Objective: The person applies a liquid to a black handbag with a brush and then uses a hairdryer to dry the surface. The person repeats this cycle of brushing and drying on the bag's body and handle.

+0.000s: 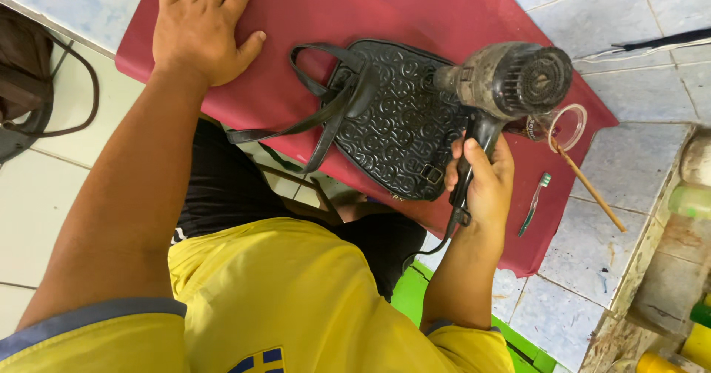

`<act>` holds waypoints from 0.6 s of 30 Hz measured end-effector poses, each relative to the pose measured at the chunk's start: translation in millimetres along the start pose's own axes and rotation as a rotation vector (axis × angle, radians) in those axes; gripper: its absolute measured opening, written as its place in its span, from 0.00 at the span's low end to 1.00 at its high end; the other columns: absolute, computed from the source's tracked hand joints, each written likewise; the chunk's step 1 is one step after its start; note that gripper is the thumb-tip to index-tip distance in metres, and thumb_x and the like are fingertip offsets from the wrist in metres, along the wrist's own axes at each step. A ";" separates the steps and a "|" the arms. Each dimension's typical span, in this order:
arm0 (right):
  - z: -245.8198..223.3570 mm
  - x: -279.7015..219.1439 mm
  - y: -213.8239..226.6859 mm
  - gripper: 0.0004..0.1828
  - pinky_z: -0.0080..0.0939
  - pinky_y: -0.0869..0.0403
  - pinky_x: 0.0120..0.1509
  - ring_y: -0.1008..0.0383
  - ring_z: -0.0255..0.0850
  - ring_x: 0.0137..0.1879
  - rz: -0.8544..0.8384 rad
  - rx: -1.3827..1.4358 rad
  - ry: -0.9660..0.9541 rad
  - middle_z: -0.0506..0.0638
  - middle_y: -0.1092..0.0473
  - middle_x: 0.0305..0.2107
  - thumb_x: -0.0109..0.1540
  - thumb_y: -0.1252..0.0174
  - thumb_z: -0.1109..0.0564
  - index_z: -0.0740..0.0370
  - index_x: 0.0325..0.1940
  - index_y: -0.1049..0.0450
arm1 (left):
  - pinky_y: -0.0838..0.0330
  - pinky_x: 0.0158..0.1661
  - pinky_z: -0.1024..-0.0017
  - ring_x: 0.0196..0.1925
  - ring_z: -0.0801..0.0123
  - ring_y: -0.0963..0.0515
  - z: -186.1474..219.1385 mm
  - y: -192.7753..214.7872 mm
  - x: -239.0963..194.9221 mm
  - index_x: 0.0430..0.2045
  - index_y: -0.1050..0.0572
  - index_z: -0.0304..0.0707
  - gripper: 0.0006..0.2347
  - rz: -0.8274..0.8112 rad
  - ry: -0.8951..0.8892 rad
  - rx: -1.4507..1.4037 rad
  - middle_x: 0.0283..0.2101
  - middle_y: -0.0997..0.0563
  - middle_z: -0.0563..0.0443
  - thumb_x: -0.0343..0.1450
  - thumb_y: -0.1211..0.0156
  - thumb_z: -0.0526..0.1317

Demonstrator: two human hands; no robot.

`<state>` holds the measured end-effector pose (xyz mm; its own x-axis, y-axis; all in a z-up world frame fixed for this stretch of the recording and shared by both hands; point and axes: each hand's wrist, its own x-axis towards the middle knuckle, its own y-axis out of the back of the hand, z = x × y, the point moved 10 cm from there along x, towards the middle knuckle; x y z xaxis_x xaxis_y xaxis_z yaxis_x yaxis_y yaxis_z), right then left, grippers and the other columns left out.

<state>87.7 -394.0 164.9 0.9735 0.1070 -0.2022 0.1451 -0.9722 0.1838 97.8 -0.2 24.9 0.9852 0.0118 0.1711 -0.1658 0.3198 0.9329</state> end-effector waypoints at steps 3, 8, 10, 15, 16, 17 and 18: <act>1.2 -7.6 4.1 0.14 0.32 0.38 0.17 0.38 0.36 0.18 -0.029 0.033 -0.005 0.52 0.36 0.29 0.65 0.41 0.51 0.61 0.45 0.35 | 0.50 0.59 0.50 0.67 0.53 0.36 0.5 0.9 -0.6 0.70 0.28 0.40 0.29 0.018 -0.008 0.015 0.68 0.31 0.42 0.78 0.52 0.58; -0.4 -22.8 3.8 0.15 0.30 0.39 0.17 0.39 0.36 0.17 -0.071 0.062 -0.001 0.52 0.37 0.30 0.65 0.41 0.51 0.62 0.46 0.35 | 0.53 0.62 0.46 0.65 0.48 0.30 0.5 2.8 -1.8 0.70 0.27 0.42 0.28 0.061 -0.018 -0.022 0.65 0.25 0.38 0.78 0.49 0.58; 7.8 -32.8 9.7 0.20 0.31 0.36 0.18 0.38 0.37 0.18 -0.062 0.117 -0.098 0.54 0.35 0.30 0.65 0.40 0.48 0.67 0.50 0.32 | 0.51 0.60 0.46 0.64 0.49 0.30 -1.2 -3.9 -1.9 0.71 0.30 0.45 0.28 -0.025 0.015 0.048 0.63 0.24 0.39 0.79 0.54 0.60; 4.1 -48.8 4.2 0.18 0.31 0.37 0.17 0.37 0.36 0.18 -0.113 0.022 -0.087 0.53 0.35 0.29 0.66 0.42 0.48 0.64 0.47 0.35 | 0.45 0.55 0.49 0.57 0.48 0.24 -6.5 -13.6 -1.2 0.70 0.29 0.48 0.28 -0.096 0.049 0.115 0.57 0.19 0.43 0.79 0.55 0.61; 7.9 -52.8 5.4 0.19 0.32 0.37 0.16 0.37 0.36 0.18 -0.122 0.041 -0.118 0.53 0.34 0.29 0.66 0.43 0.48 0.66 0.49 0.33 | 0.44 0.55 0.50 0.57 0.49 0.23 -6.7 -12.8 -1.4 0.70 0.29 0.47 0.27 -0.080 0.045 0.125 0.56 0.19 0.44 0.80 0.55 0.61; 9.5 -55.0 6.7 0.19 0.32 0.37 0.16 0.37 0.36 0.18 -0.120 0.044 -0.119 0.53 0.34 0.29 0.66 0.43 0.48 0.66 0.49 0.33 | 0.44 0.55 0.50 0.57 0.49 0.23 -5.6 -11.8 -0.9 0.70 0.29 0.47 0.27 -0.081 0.042 0.127 0.56 0.19 0.44 0.80 0.55 0.61; 12.8 -57.9 5.3 0.18 0.31 0.38 0.17 0.37 0.36 0.18 -0.139 0.067 -0.134 0.53 0.35 0.29 0.66 0.42 0.48 0.65 0.48 0.34 | 0.45 0.55 0.49 0.58 0.47 0.24 -5.9 -11.9 -1.2 0.70 0.29 0.47 0.28 -0.095 0.047 0.117 0.57 0.19 0.42 0.80 0.56 0.61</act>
<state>29.9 -408.1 165.3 0.9119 0.2172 -0.3483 0.2603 -0.9621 0.0815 98.8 1.6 11.8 0.9971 0.0325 0.0681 -0.0734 0.2090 0.9752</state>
